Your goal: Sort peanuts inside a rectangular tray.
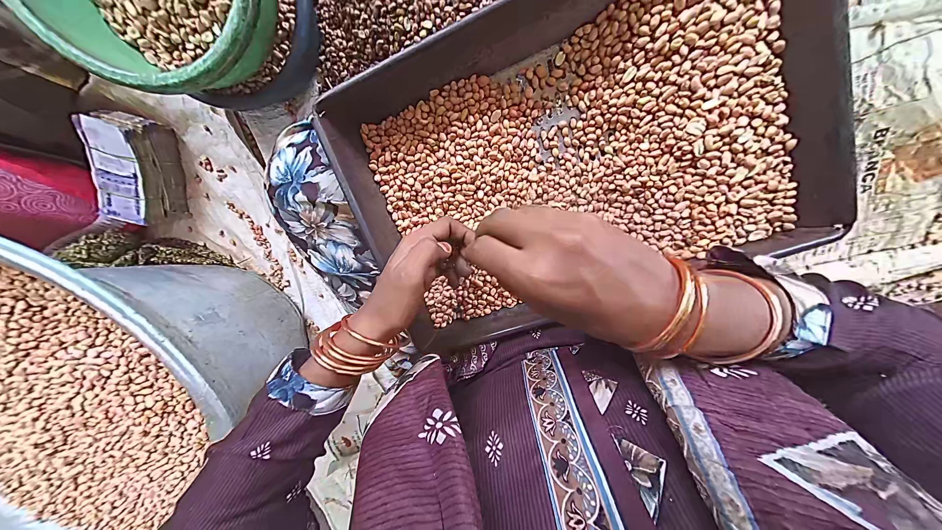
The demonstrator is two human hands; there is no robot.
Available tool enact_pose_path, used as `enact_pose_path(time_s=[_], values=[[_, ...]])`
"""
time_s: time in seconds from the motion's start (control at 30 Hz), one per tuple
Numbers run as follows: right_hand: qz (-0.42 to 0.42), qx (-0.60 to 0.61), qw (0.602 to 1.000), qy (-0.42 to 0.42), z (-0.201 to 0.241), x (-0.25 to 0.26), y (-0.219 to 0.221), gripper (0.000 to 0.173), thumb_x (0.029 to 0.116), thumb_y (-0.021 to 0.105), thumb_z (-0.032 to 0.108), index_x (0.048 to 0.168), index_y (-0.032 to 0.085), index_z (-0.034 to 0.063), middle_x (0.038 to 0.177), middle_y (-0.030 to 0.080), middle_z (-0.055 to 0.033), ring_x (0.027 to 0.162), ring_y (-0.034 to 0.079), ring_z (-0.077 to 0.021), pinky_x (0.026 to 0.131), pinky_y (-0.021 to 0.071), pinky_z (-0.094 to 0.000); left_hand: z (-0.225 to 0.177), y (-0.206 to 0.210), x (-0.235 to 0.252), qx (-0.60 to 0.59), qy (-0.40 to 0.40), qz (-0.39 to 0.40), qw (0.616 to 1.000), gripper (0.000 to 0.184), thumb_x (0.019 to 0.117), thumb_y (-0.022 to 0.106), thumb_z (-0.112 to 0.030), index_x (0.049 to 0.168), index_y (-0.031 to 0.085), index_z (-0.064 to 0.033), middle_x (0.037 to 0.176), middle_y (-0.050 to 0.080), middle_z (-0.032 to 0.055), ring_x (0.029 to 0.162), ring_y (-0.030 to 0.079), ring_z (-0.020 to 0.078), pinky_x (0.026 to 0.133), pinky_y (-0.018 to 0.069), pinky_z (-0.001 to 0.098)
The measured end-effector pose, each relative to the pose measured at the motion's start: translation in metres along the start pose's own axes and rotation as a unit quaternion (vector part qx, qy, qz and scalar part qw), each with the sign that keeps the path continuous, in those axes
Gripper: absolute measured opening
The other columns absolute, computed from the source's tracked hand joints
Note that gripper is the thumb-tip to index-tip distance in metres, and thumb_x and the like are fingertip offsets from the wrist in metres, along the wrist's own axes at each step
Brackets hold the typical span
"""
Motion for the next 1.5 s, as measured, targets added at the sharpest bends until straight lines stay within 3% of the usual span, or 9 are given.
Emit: enact_pose_path(time_s=[0.13, 0.37, 0.57, 0.77, 0.97, 1.07, 1.23, 1.4, 1.5], values=[[0.001, -0.047, 0.997, 0.063, -0.022, 0.002, -0.031, 0.020, 0.1047, 0.051, 0.010, 0.110, 0.069, 0.0042, 0.101, 0.068, -0.0166, 0.070, 0.068, -0.0301, 0.052, 0.0521, -0.0401, 0.001, 0.009, 0.008, -0.154, -0.164, 0.057, 0.973, 0.041, 0.1070, 0.030, -0.021, 0.097, 0.069, -0.0143, 0.079, 0.066, -0.0041, 0.064, 0.061, 0.0026, 0.057, 0.0525, 0.0169], [0.197, -0.171, 0.856, 0.447, -0.136, -0.006, -0.042, 0.047, 0.1111, 0.044, 0.029, 0.142, 0.048, -0.0056, 0.132, 0.052, -0.0387, 0.108, 0.060, -0.0608, 0.082, 0.0482, -0.0729, -0.021, -0.029, 0.016, -0.156, -0.102, -0.043, 0.982, 0.034, 0.1052, 0.035, -0.010, 0.113, 0.068, -0.0101, 0.076, 0.057, -0.0058, 0.057, 0.051, -0.0001, 0.051, 0.0430, 0.0117], [0.150, 0.046, 0.966, 0.204, -0.121, 0.006, -0.031, 0.053, 0.1042, 0.046, 0.009, 0.156, 0.038, 0.0155, 0.136, 0.058, -0.0141, 0.110, 0.067, -0.0313, 0.091, 0.0547, -0.0543, -0.040, -0.031, 0.036, -0.160, -0.041, -0.084, 0.983, 0.036, 0.1048, 0.033, -0.007, 0.106, 0.068, -0.0113, 0.080, 0.062, -0.0053, 0.063, 0.056, 0.0006, 0.056, 0.0485, 0.0135], [0.295, -0.116, 0.826, 0.465, -0.107, -0.028, -0.035, 0.050, 0.1092, 0.047, 0.041, 0.128, 0.048, -0.0052, 0.104, 0.064, -0.0314, 0.099, 0.067, -0.0532, 0.076, 0.0525, -0.0653, -0.042, -0.044, 0.039, -0.060, 0.016, -0.117, 0.991, 0.029, 0.1073, 0.042, -0.017, 0.101, 0.070, -0.0167, 0.073, 0.058, -0.0116, 0.056, 0.049, -0.0013, 0.052, 0.0422, 0.0131], [0.186, 0.203, 0.949, 0.153, -0.082, -0.020, -0.020, 0.042, 0.1041, 0.057, 0.019, 0.144, 0.048, 0.0072, 0.124, 0.066, -0.0096, 0.094, 0.072, -0.0165, 0.080, 0.0626, -0.0375, -0.036, -0.026, 0.068, 0.115, 0.067, -0.079, 0.988, 0.012, 0.1021, 0.059, -0.013, 0.105, 0.071, -0.0112, 0.080, 0.065, -0.0125, 0.056, 0.047, -0.0048, 0.050, 0.0377, 0.0122], [0.098, 0.016, 0.974, 0.205, -0.113, 0.001, -0.057, 0.033, 0.1052, 0.050, 0.012, 0.136, 0.058, 0.0049, 0.124, 0.061, -0.0186, 0.104, 0.066, -0.0361, 0.086, 0.0537, -0.0567, -0.039, -0.017, 0.072, 0.192, 0.102, -0.053, 0.975, 0.013, 0.1006, 0.063, -0.016, 0.106, 0.072, -0.0101, 0.083, 0.064, -0.0101, 0.061, 0.050, -0.0042, 0.054, 0.0400, 0.0126], [0.184, -0.182, 0.870, 0.420, -0.163, 0.029, -0.047, 0.040, 0.1057, 0.049, 0.011, 0.140, 0.048, -0.0090, 0.135, 0.053, -0.0363, 0.119, 0.057, -0.0579, 0.087, 0.0482, -0.0707, -0.042, -0.006, 0.056, 0.280, 0.094, -0.036, 0.955, 0.014, 0.1006, 0.064, -0.017, 0.106, 0.075, -0.0104, 0.084, 0.062, -0.0050, 0.059, 0.048, -0.0010, 0.053, 0.0381, 0.0131], [0.101, 0.077, 0.985, 0.114, -0.149, 0.038, -0.012, 0.030, 0.1040, 0.052, 0.013, 0.132, 0.059, 0.0041, 0.116, 0.070, -0.0131, 0.101, 0.070, -0.0258, 0.094, 0.0552, -0.0454, -0.027, 0.002, 0.055, 0.397, 0.143, 0.013, 0.907, 0.015, 0.0983, 0.065, -0.017, 0.104, 0.077, -0.0087, 0.077, 0.055, -0.0016, 0.063, 0.045, 0.0029, 0.057, 0.0364, 0.0163], [0.081, 0.052, 0.989, 0.109, -0.131, 0.034, -0.034, 0.025, 0.1043, 0.052, 0.012, 0.127, 0.063, 0.0086, 0.111, 0.068, -0.0096, 0.094, 0.069, -0.0231, 0.086, 0.0564, -0.0452, -0.018, 0.003, 0.052, 0.429, 0.147, 0.036, 0.891, 0.015, 0.0969, 0.066, -0.017, 0.103, 0.077, -0.0091, 0.077, 0.056, 0.0009, 0.066, 0.049, 0.0075, 0.061, 0.0409, 0.0212]])
Point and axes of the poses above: each hand's wrist, its own x-axis towards the middle knuckle, its own y-axis out of the palm, z = x × y, the point moved 2 cm from there along x, towards the middle knuckle
